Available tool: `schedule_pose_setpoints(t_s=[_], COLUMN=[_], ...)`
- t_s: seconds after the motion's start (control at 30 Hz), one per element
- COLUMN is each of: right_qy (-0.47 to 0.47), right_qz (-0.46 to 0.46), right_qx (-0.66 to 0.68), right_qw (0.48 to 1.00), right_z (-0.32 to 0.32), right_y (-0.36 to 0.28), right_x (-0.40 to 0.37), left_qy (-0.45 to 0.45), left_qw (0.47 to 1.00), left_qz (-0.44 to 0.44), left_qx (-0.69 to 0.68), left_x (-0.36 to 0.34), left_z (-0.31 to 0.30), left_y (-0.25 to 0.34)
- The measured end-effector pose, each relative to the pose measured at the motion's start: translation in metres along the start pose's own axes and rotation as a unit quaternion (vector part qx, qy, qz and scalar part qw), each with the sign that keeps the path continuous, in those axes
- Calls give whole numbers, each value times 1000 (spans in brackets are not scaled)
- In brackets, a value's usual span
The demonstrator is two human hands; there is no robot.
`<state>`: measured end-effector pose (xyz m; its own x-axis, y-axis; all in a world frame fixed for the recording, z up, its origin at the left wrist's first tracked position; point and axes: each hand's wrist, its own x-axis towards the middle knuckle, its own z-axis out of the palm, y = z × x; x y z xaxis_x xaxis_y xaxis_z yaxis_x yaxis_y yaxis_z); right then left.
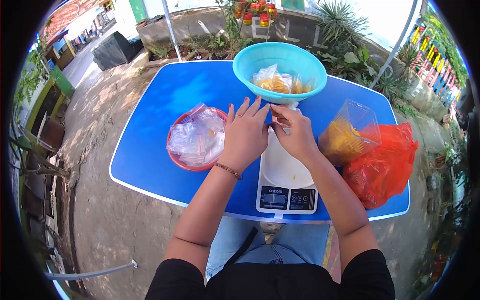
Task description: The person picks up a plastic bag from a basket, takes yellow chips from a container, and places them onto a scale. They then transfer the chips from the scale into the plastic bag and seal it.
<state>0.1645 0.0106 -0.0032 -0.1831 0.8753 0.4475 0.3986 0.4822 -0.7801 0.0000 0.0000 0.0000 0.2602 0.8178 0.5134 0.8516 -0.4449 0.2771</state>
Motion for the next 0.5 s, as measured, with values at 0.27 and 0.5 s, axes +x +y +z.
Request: schedule_pose_setpoints(t_s=[0.27,0.5], right_qy=[-172,-306], right_qz=[-146,-164], right_qx=[6,-255], right_qw=[974,902], right_z=[80,140], right_y=[-53,-66], right_x=[12,29], left_qy=[57,6], left_qw=[991,983], left_qz=[-89,-165], left_qx=[80,80], left_x=[-85,-103], left_z=[-74,-90], left_y=[-48,-77])
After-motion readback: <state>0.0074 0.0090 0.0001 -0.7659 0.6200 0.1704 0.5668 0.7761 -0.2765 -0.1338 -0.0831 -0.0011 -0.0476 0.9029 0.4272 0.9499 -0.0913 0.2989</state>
